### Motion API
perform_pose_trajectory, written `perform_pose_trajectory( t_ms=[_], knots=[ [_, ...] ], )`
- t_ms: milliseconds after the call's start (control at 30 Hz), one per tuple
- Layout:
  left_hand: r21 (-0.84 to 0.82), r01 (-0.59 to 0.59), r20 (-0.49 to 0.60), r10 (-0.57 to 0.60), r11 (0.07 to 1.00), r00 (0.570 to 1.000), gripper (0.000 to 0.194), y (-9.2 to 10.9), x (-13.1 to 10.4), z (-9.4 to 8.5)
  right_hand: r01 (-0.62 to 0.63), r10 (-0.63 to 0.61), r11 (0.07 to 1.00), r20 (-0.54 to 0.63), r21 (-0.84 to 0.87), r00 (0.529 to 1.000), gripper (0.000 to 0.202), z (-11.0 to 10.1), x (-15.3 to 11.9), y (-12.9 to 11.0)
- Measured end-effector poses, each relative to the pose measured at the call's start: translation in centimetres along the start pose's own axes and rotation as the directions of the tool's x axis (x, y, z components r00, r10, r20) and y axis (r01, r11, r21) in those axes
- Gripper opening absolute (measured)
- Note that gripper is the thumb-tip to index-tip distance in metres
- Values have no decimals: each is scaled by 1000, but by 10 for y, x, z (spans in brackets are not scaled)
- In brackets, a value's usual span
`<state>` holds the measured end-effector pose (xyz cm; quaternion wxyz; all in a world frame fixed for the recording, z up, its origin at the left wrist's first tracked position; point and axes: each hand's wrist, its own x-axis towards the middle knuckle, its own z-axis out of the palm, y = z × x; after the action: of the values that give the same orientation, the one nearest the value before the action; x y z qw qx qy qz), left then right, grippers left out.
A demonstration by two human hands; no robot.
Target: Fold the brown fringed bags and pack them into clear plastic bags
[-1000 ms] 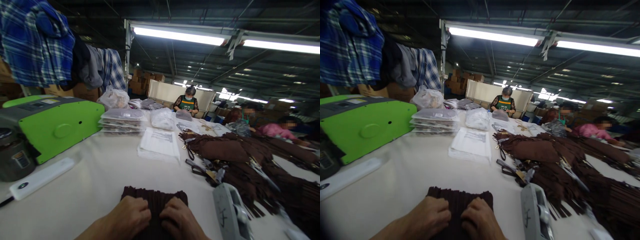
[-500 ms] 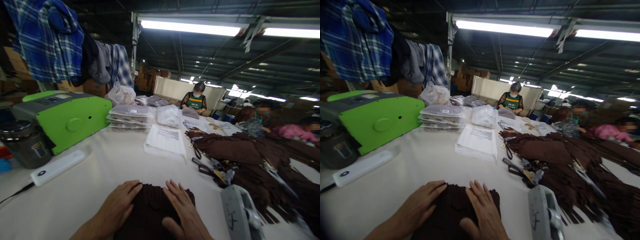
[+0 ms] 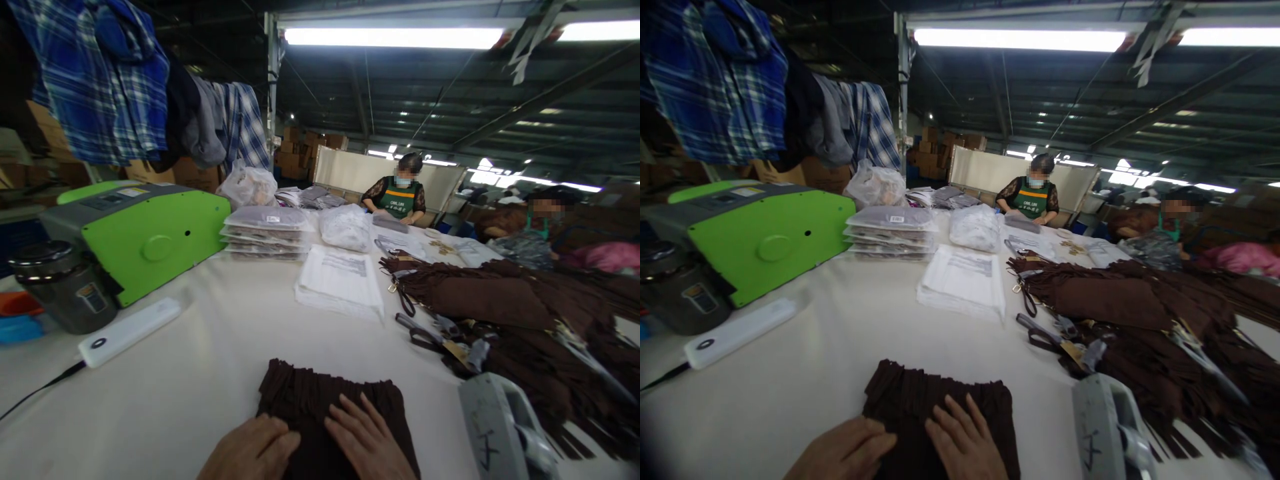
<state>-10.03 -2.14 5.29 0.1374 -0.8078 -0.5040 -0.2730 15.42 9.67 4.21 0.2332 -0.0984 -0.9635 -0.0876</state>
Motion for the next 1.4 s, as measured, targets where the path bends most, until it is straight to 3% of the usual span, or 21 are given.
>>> perform_pose_trajectory(
  t_ms=[67,167,233,300,367,467,600,733,800,933,1000,1067,1167,1233,1400],
  knots=[
    [1,193,-38,-193,981,980,30,-9,0,-3,-119,116,987,39,104,993,50,-12,20,-3],
    [14,437,-37,-437,899,899,51,-24,0,9,-262,256,943,57,203,965,54,-11,51,-14],
    [12,492,58,-491,871,869,66,-30,0,23,-254,251,935,41,249,967,54,4,65,-21],
    [17,508,166,-503,861,848,68,-32,2,33,-228,243,933,-20,277,970,45,23,73,-24],
    [35,509,217,-504,860,836,57,-31,6,36,-222,267,924,-108,311,958,35,40,75,-25],
    [88,475,172,-483,876,859,39,-26,13,28,-240,323,884,-155,400,934,29,46,74,-24],
    [143,370,67,-382,918,922,27,-15,17,21,-242,368,821,-156,517,917,24,33,73,-28],
    [109,255,58,-262,961,963,29,-1,7,32,-157,231,821,-68,549,971,17,17,71,-35],
    [121,205,50,-212,971,976,36,3,-2,36,-166,241,822,-69,545,968,13,9,70,-35],
    [150,170,45,-179,974,983,40,3,-17,36,-328,434,765,-67,555,898,20,-1,78,-27],
    [130,172,42,-179,976,983,36,1,-19,33,-355,426,780,-22,515,904,38,5,86,-20],
    [105,162,28,-166,981,986,35,1,-18,28,-330,340,827,62,456,938,47,16,95,-13],
    [40,169,4,-169,985,986,36,1,-16,19,-289,242,863,162,414,957,25,35,103,-8],
    [-20,203,-12,-203,979,979,34,3,-15,14,-307,259,860,169,408,951,14,41,104,-8],
    [-126,222,-5,-224,967,975,30,5,-21,8,-373,375,713,128,593,918,22,31,96,-14]
  ],
)
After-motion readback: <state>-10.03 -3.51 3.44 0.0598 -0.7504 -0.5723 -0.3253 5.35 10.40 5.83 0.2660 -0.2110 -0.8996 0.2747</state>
